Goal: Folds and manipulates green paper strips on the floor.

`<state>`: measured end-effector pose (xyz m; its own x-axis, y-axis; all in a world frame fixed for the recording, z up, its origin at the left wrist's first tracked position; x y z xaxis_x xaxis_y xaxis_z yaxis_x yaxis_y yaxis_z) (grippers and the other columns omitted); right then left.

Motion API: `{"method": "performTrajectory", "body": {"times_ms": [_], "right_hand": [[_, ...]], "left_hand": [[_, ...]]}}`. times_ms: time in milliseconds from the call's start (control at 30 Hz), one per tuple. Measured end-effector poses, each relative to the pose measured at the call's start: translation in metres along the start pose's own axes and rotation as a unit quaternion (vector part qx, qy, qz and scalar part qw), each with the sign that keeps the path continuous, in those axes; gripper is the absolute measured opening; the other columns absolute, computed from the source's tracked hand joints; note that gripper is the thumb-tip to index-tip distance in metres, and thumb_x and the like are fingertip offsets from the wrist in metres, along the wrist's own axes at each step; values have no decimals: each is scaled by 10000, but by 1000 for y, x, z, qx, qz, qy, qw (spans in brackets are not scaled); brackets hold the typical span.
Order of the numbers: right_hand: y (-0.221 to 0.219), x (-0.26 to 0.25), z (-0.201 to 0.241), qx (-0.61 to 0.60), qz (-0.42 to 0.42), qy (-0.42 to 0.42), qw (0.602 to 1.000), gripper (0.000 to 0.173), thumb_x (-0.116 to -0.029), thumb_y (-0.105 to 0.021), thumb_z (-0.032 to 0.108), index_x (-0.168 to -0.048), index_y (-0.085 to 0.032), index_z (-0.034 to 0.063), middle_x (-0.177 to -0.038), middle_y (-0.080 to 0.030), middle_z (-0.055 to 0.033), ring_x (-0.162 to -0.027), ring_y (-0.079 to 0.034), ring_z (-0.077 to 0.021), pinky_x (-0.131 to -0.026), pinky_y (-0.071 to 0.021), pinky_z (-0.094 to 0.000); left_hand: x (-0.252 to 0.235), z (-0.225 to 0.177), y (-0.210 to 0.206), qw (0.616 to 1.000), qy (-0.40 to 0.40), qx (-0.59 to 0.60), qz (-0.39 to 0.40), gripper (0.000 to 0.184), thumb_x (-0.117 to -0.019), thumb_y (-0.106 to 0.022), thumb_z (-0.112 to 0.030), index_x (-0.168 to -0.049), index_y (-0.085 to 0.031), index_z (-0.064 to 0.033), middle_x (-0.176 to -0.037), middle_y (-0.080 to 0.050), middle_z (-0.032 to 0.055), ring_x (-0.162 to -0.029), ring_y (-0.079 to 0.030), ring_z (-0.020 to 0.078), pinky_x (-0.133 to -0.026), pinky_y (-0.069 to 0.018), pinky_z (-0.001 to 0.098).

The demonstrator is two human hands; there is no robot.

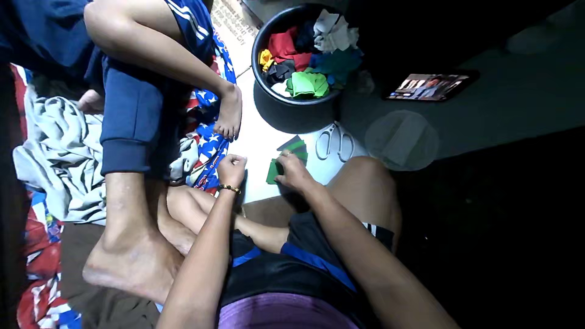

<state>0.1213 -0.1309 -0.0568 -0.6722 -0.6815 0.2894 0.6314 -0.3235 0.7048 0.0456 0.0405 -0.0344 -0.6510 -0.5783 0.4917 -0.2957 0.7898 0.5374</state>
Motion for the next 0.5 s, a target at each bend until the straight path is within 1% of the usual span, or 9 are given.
{"method": "performTrajectory", "body": {"times_ms": [33,67,100,133,200,267,367,433,500], "right_hand": [[0,1,1,6,2,1,1000,425,-807,-838,33,-1165,-660,-111,-1271,-591,-302,-1208,-586,-456,-1031,-493,-554],[0,2,2,11,3,1,1000,435,-801,-847,38,-1167,-662,-109,-1277,-589,-300,-1205,-587,-458,-1026,-497,-554],[0,2,2,17,8,-3,1000,447,-798,-855,51,-1171,-661,-100,-1291,-583,-294,-1211,-583,-457,-1025,-500,-554],[0,3,2,18,13,-8,1000,459,-794,-866,69,-1174,-662,-88,-1299,-579,-287,-1216,-578,-455,-1026,-500,-555],[3,4,3,-18,2,-6,1000,460,-762,-873,49,-1159,-678,-75,-1263,-596,-284,-1189,-588,-450,-1007,-501,-571],[11,8,7,-115,-18,-9,993,480,-749,-807,-64,-1208,-670,-65,-1218,-613,-268,-1096,-623,-403,-940,-527,-547],[16,16,16,-322,2,-21,946,549,-811,-630,-171,-1336,-560,-28,-1140,-618,-158,-868,-603,-196,-733,-529,-356],[15,20,20,-415,24,-9,909,556,-837,-577,-144,-1373,-510,-15,-1151,-633,-128,-893,-622,-151,-742,-541,-317],[13,23,24,-432,44,-5,901,539,-851,-569,-138,-1372,-506,-11,-1168,-646,-127,-918,-638,-152,-761,-544,-317]], "left_hand": [[2,-1,-1,999,4,37,16,272,-1039,-594,-178,-1180,-661,44,-1067,-675,219,-965,-646,317,-901,-511,516],[4,-2,-4,995,10,85,43,295,-1071,-512,-182,-1234,-625,35,-1048,-660,185,-918,-623,262,-858,-513,458],[7,-2,-10,986,16,144,77,324,-1081,-423,-194,-1281,-584,4,-998,-634,122,-829,-584,184,-771,-505,380],[11,-4,-14,972,21,204,118,367,-1058,-353,-172,-1331,-550,-25,-986,-635,90,-775,-566,141,-717,-495,338],[19,-12,-20,934,15,306,184,417,-1005,-293,-44,-1360,-510,-23,-989,-636,77,-751,-592,125,-709,-519,310],[25,-19,-23,915,-3,333,225,432,-981,-302,26,-1372,-478,-29,-1038,-630,73,-784,-607,118,-730,-528,291],[30,-27,-23,915,-28,326,235,412,-1007,-357,76,-1391,-455,-38,-1108,-632,81,-810,-622,106,-742,-533,272],[29,-28,-21,920,-36,319,224,413,-1004,-404,79,-1395,-460,-42,-1101,-637,86,-804,-629,111,-731,-541,272],[23,-26,-12,936,-34,294,191,396,-996,-414,60,-1371,-497,-34,-1024,-664,74,-772,-638,108,-710,-550,276]]}}
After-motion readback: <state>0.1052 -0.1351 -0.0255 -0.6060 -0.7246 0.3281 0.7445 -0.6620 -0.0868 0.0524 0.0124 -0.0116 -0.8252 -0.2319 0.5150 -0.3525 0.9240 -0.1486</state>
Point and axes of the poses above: each hand's wrist, its own x-axis away from the middle knuckle, its own y-axis out of the back of the hand, z = x × y, the point moved 7 cm from there along -x, towards the middle knuckle
